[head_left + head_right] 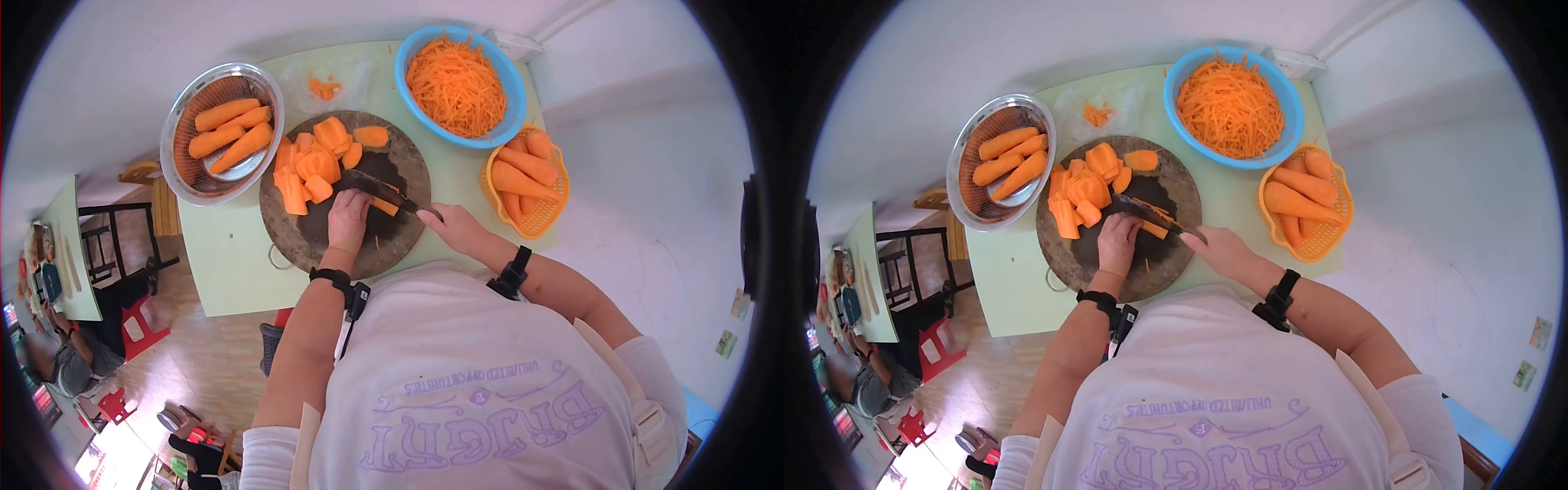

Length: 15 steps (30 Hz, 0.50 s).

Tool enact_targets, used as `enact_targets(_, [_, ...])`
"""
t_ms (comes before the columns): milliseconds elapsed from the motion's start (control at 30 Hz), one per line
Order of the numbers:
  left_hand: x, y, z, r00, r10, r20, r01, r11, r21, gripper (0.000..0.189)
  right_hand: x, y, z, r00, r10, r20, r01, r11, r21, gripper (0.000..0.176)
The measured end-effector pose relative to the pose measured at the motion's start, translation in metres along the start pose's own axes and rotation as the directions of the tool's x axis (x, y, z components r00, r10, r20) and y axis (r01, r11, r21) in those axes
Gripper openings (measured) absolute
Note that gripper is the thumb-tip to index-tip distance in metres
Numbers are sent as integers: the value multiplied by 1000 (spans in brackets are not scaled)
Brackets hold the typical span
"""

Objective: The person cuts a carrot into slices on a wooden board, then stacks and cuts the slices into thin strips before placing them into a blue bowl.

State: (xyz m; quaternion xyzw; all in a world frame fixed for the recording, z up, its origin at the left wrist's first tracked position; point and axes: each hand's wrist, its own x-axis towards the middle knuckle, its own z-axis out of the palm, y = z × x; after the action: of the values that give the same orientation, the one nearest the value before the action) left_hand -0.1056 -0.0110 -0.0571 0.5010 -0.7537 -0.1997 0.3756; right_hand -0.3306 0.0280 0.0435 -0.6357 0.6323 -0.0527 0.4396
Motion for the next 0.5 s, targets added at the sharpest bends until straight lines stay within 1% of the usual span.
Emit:
enact_targets(33, [0,-1,0,1000,6,-10,-6,1000,-11,9,0,-4,-3,999,49,18,-50,997,57,53])
enact_targets(67, [-1,-2,1,1000,6,-10,-6,1000,-10,9,0,-4,-3,999,48,19,-49,997,58,53])
enact_targets(133, [-2,-3,2,1000,-3,-5,3,1000,3,9,-1,-3,-4,1000,-4,6,4,1000,24,55])
enact_targets(167, [-3,-3,3,1000,-2,-4,2,1000,1,9,-3,-5,-5,1000,-2,4,2,1000,24,55])
enact_targets(233, [-4,-3,3,1000,-25,10,24,1000,15,10,-6,-10,-8,999,-2,55,4,999,-43,55])
enact_targets(367, [-2,-1,0,1000,-16,15,16,1000,15,9,-6,-7,-4,999,-37,4,37,999,0,56])
enact_targets(500, [-2,-1,0,1000,-14,19,14,1000,28,8,-5,-9,-7,999,-47,25,48,997,-63,57])
